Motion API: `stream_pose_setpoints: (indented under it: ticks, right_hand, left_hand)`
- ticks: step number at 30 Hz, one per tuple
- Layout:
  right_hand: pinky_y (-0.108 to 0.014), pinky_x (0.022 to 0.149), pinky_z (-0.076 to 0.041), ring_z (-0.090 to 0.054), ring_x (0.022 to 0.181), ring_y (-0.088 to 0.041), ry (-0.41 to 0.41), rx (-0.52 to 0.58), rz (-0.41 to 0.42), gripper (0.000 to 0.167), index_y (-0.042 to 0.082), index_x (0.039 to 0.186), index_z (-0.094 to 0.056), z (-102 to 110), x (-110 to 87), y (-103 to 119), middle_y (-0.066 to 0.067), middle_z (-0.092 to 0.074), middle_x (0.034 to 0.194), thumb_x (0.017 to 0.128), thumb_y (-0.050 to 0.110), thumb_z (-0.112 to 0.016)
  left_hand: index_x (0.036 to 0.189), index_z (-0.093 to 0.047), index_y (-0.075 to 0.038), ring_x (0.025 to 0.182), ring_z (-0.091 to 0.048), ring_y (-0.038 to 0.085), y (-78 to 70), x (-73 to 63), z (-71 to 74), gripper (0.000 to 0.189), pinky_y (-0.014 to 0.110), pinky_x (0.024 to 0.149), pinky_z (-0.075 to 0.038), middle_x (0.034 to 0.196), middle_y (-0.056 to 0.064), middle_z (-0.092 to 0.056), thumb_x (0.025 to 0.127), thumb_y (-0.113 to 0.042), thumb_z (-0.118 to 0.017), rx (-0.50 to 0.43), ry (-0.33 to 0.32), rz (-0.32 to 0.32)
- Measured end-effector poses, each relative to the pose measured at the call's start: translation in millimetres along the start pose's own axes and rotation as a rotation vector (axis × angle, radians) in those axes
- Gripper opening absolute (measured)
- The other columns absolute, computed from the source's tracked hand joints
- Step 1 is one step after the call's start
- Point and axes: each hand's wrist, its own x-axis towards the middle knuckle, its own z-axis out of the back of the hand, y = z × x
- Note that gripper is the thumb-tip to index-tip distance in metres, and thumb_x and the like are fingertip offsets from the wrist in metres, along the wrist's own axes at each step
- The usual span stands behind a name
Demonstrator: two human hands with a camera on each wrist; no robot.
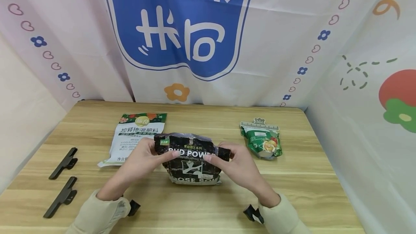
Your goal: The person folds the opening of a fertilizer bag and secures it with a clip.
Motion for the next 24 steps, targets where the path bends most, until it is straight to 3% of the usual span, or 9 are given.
stream_pose_setpoints:
  ticks: [4,7,11,14,20,24]
  right_hand:
    - [-0.021,0.047,-0.03,-0.033,0.052,-0.003,-0.007,0.016,-0.048,0.022,0.021,0.077,-0.073,1.6,1.3,0.2,0.002,-0.058,0.07,0.094,0.034,-0.081]
    - [-0.021,0.05,-0.034,-0.039,0.055,-0.004,-0.006,0.041,-0.094,0.023,0.018,0.078,-0.075,2.6,2.3,0.1,0.005,-0.059,0.068,0.092,0.036,-0.082]
    - [-0.02,0.047,-0.03,-0.036,0.051,-0.005,-0.011,0.064,-0.136,0.038,0.01,0.069,-0.068,3.5,2.6,-0.2,0.006,-0.053,0.062,0.09,0.038,-0.084]
    - [-0.019,0.044,-0.021,-0.024,0.045,-0.005,-0.021,0.066,-0.166,0.051,0.007,0.061,-0.057,4.5,2.4,-0.1,0.007,-0.035,0.055,0.089,0.039,-0.084]
    - [-0.02,0.044,-0.018,-0.02,0.044,-0.006,-0.03,0.055,-0.25,0.052,0.009,0.061,-0.058,5.0,3.8,3.3,0.009,-0.03,0.053,0.087,0.044,-0.085]
    - [-0.02,0.045,-0.019,-0.021,0.045,-0.008,-0.027,0.056,-0.306,0.055,0.012,0.059,-0.052,4.2,5.2,4.5,0.01,-0.028,0.051,0.086,0.047,-0.086]
  left_hand:
    - [0.085,-0.08,-0.009,0.056,-0.046,0.009,1.2,1.3,0.2,0.035,0.023,0.05,-0.035,0.078,0.003,-0.08,0.087,-0.044,-0.086,0.008,-0.02,0.018]
    - [0.083,-0.08,-0.01,0.052,-0.037,0.009,1.9,2.9,0.2,0.036,0.022,0.047,-0.028,0.071,0.0,-0.076,0.087,-0.045,-0.086,0.005,-0.025,0.034]
    - [0.075,-0.075,-0.01,0.048,-0.028,0.01,2.2,4.1,0.7,0.041,0.022,0.045,-0.023,0.057,-0.006,-0.059,0.086,-0.047,-0.085,0.003,-0.025,0.056]
    - [0.071,-0.071,-0.009,0.046,-0.026,0.01,2.2,4.4,1.3,0.045,0.021,0.044,-0.021,0.052,-0.008,-0.046,0.086,-0.05,-0.084,0.006,-0.024,0.068]
    - [0.077,-0.076,-0.01,0.044,-0.025,0.01,1.6,3.9,1.9,0.042,0.021,0.042,-0.021,0.049,-0.01,-0.041,0.087,-0.051,-0.084,0.009,-0.024,0.083]
    - [0.071,-0.072,-0.01,0.045,-0.025,0.01,1.8,4.2,1.7,0.045,0.021,0.043,-0.021,0.048,-0.011,-0.036,0.086,-0.051,-0.084,0.01,-0.025,0.104]
